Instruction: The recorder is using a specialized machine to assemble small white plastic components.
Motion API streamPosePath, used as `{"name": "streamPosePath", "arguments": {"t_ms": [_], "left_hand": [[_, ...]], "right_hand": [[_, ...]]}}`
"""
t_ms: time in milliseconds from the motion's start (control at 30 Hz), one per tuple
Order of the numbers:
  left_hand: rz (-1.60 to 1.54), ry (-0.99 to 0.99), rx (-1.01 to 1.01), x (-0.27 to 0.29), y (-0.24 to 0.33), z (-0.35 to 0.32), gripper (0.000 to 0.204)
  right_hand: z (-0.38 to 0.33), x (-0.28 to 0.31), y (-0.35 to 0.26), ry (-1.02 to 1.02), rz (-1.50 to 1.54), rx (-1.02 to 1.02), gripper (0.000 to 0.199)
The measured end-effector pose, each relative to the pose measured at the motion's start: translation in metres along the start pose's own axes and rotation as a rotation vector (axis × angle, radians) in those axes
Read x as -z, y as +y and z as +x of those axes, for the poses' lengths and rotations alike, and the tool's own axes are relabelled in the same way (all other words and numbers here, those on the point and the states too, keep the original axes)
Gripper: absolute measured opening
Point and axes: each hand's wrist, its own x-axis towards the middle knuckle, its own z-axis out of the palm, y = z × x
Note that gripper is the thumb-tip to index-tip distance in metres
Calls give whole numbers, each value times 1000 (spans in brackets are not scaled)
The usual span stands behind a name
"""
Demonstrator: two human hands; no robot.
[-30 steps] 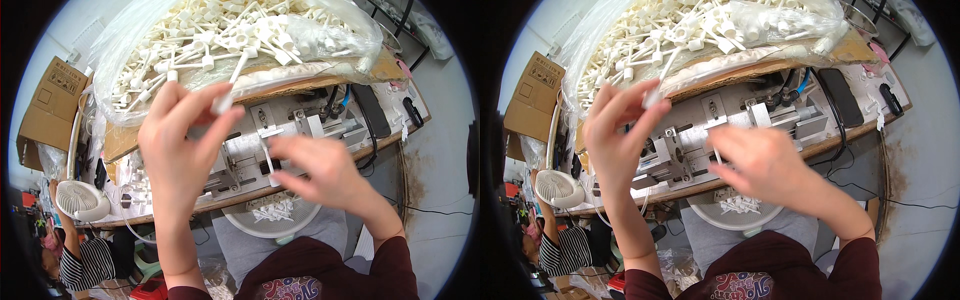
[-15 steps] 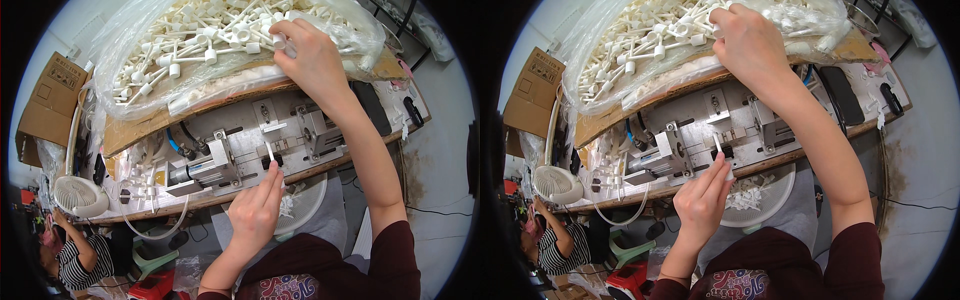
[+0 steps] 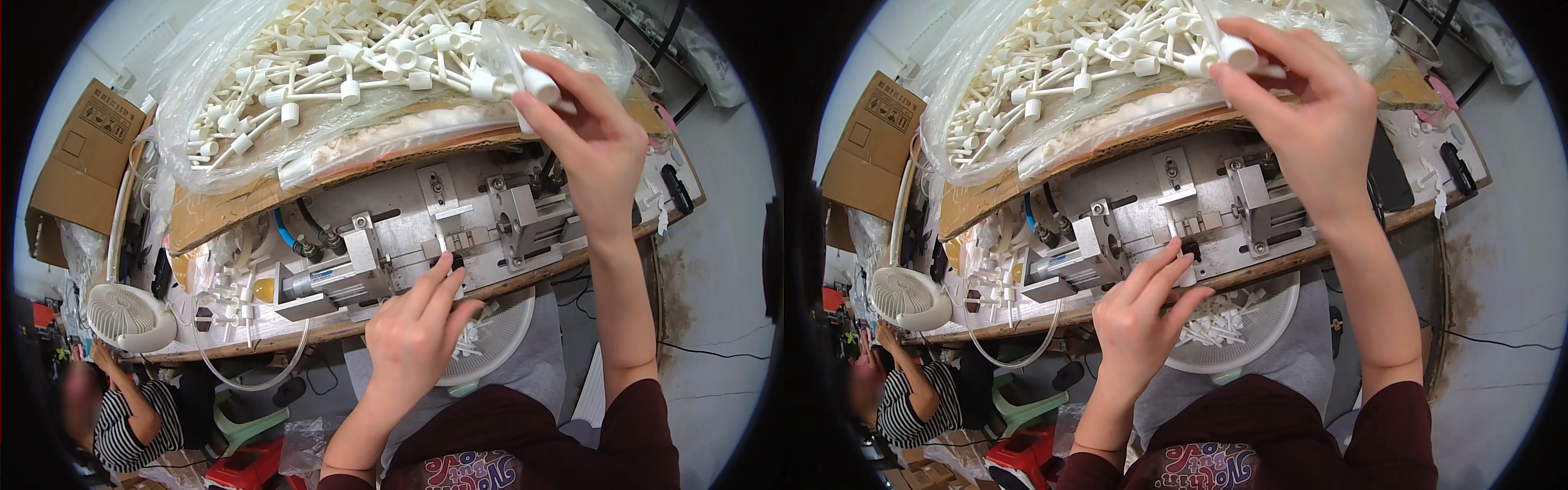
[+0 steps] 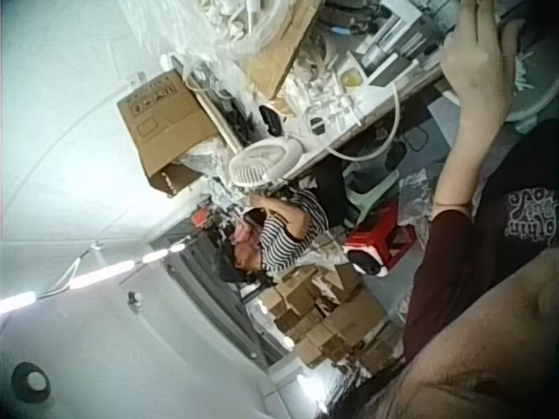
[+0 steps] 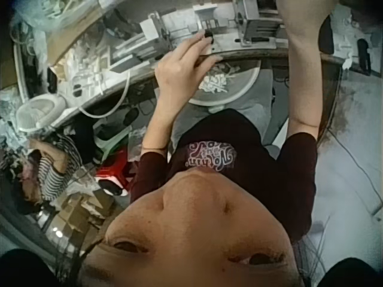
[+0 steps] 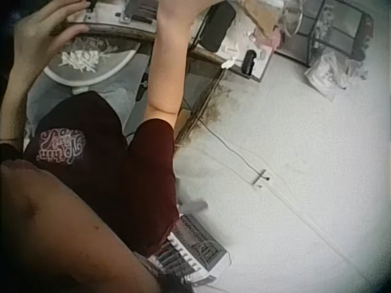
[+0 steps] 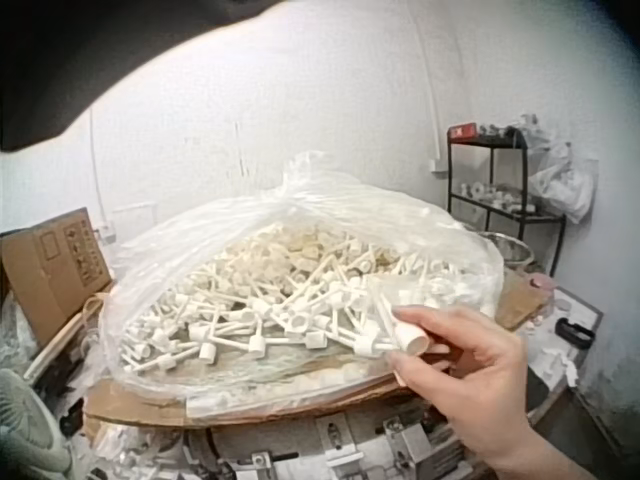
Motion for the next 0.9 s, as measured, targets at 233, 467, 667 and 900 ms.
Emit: {"name": "streamPosePath", "arguments": {"t_ms": [233,467,667,900], "left_hand": [[-1685,-85,502,4,17,14,60],[-1567,-41,621,-5,12,0,38],[-1159,36,495,5,1,-17,26],[-812,206,418,27,-2,-32,24]], "right_hand": [[-80,-5,-43,-278,-137,275,39],[-113,2,-47,-488,-152,192,37],[-128,14,-35,-460,-56,-12,33],[-130,-4,-19,-639,-501,323,30]]}}
